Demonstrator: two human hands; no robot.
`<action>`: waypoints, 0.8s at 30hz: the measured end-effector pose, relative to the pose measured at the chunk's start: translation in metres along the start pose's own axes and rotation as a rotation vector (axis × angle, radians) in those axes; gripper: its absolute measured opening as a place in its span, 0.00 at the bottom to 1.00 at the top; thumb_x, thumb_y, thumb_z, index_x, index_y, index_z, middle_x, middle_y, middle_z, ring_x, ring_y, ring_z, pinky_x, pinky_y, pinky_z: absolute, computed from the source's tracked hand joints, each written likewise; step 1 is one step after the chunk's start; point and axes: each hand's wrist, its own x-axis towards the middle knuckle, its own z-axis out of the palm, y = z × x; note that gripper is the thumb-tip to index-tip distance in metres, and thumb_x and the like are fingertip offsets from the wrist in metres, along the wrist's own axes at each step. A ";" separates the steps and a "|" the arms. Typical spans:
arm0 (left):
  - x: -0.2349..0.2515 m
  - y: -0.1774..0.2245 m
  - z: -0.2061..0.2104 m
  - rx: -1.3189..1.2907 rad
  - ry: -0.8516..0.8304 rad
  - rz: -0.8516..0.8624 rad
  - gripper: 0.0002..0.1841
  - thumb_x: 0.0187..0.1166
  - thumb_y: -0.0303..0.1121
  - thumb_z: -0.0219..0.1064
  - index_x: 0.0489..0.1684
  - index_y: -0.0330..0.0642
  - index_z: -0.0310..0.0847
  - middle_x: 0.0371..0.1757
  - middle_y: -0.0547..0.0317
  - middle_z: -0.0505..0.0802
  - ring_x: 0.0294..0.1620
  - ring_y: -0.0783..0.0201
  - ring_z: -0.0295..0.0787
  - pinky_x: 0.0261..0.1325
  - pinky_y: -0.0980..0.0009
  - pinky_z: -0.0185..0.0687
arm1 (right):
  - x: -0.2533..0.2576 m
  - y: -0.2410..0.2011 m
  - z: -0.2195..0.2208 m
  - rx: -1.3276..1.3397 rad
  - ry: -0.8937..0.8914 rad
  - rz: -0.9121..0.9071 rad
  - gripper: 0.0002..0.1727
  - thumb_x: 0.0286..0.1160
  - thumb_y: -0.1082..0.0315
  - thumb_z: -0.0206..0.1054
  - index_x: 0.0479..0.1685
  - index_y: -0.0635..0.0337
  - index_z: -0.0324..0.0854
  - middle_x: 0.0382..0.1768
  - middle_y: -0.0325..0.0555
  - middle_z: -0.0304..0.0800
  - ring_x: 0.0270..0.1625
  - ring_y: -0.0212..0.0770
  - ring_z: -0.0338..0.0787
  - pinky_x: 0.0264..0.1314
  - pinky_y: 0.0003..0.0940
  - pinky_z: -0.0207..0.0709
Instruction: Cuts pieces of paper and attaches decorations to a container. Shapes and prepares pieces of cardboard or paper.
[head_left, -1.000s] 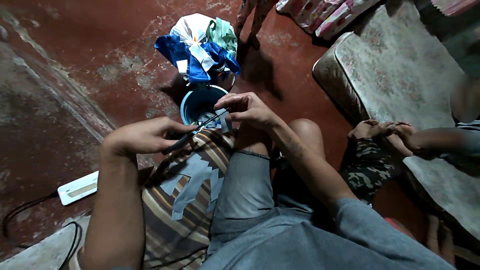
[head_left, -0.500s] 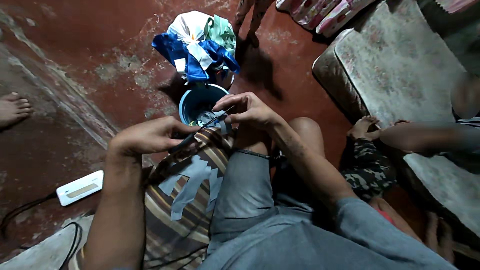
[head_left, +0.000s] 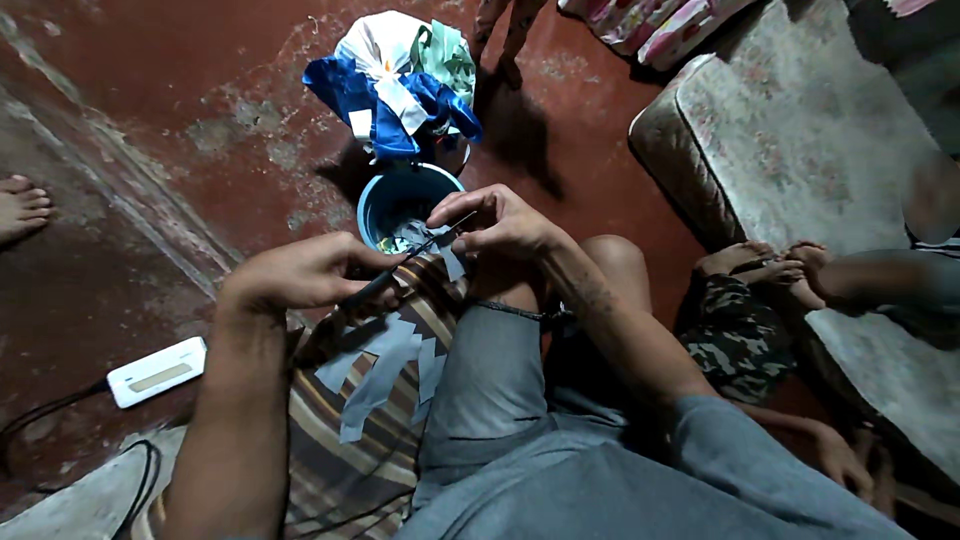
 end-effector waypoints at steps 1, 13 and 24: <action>0.000 0.001 0.000 0.010 0.001 -0.006 0.21 0.75 0.28 0.71 0.68 0.42 0.87 0.41 0.59 0.98 0.37 0.69 0.95 0.41 0.76 0.92 | 0.000 -0.001 0.000 -0.011 -0.002 0.008 0.18 0.62 0.83 0.71 0.55 0.73 0.87 0.60 0.51 0.89 0.49 0.33 0.89 0.51 0.28 0.86; 0.004 0.004 0.003 0.042 0.003 -0.054 0.26 0.75 0.27 0.71 0.77 0.45 0.82 0.46 0.61 0.98 0.40 0.72 0.95 0.45 0.77 0.91 | -0.002 -0.002 0.003 0.026 -0.016 0.039 0.19 0.63 0.84 0.71 0.57 0.74 0.86 0.60 0.52 0.88 0.47 0.32 0.88 0.49 0.27 0.85; 0.003 0.010 0.007 -0.033 0.014 -0.112 0.26 0.75 0.19 0.68 0.75 0.40 0.82 0.45 0.55 0.98 0.43 0.64 0.97 0.49 0.72 0.93 | -0.007 -0.013 0.015 0.033 0.030 0.096 0.21 0.59 0.87 0.69 0.57 0.72 0.87 0.59 0.51 0.89 0.43 0.34 0.89 0.42 0.25 0.86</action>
